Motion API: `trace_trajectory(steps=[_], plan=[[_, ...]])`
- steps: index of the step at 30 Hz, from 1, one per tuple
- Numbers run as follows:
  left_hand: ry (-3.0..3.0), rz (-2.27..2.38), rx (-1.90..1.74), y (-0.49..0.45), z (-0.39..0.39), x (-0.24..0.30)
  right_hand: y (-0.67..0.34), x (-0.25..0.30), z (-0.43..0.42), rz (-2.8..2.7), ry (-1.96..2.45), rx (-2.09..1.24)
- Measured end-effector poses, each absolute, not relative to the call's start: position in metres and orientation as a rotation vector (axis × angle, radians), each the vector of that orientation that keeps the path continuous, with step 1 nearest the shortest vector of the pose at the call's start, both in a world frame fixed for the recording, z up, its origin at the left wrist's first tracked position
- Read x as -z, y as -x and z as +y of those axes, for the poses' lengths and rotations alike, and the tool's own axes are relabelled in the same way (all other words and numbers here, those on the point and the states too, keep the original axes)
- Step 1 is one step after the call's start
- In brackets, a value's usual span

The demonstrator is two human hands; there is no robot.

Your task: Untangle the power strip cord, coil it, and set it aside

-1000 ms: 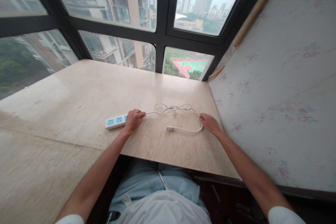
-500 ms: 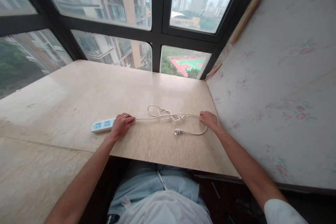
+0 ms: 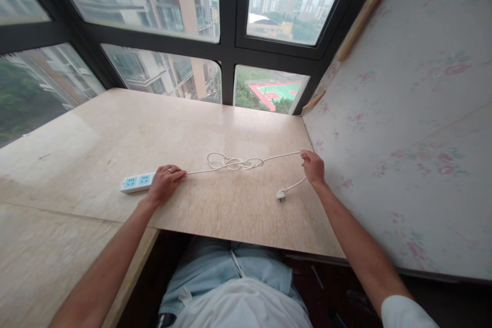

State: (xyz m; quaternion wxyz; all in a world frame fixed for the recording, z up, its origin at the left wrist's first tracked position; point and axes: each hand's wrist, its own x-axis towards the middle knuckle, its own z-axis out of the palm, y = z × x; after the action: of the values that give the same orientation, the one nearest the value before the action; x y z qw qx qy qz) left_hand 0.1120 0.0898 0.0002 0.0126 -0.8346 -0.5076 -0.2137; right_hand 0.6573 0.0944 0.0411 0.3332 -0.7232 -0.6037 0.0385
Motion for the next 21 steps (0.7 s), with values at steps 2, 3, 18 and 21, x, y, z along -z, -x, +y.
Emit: trace_trajectory(steps=[2,3,18,21], plan=[[2.576,-1.607,0.671,-0.107,0.089,-0.002,-0.659,-0.048,0.095,-1.49,1.729,-0.167],[2.553,-1.629,0.668,-0.104,0.089,-0.003,-0.659,-0.053,0.093,-1.48,1.643,-0.204],[2.625,-1.579,1.045,-0.235,0.042,-0.055,-0.612,-0.128,0.068,-1.74,1.105,-0.165],[2.704,-1.507,1.152,-0.29,0.026,-0.061,-0.61,-0.124,0.067,-1.773,1.08,-0.161]])
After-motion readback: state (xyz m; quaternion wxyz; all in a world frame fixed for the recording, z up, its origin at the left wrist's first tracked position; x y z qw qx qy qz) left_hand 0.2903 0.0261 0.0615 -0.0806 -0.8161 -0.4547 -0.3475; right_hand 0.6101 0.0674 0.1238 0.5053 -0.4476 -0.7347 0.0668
